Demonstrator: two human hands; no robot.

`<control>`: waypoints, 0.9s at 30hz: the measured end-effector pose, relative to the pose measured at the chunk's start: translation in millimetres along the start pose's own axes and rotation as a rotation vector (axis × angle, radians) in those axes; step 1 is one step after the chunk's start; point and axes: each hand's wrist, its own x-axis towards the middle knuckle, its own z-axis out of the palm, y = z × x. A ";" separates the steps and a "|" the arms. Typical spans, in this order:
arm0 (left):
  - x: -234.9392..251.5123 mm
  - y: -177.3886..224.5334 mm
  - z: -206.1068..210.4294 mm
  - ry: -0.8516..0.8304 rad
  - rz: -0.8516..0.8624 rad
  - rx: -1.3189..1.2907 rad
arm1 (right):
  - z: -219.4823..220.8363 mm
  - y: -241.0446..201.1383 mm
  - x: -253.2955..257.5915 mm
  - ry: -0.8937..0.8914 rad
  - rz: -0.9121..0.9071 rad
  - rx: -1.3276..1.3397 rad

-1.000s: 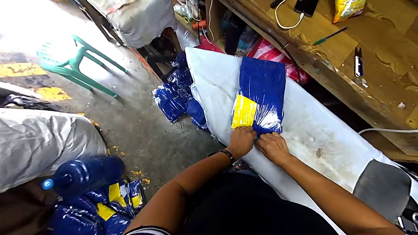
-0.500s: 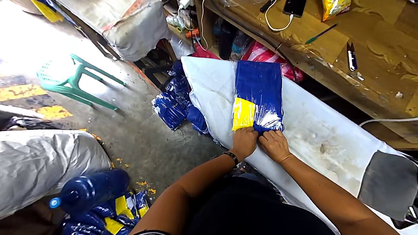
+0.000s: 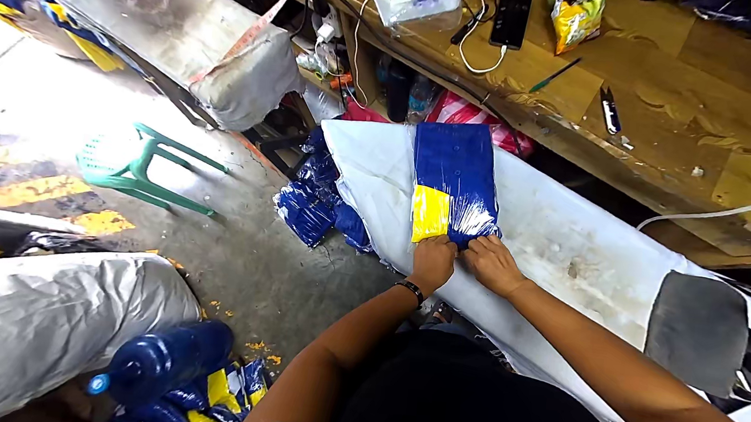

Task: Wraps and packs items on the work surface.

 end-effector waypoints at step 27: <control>4.2 7.7 28.5 0.188 0.047 0.031 | -35.4 23.6 20.3 -0.266 0.060 0.219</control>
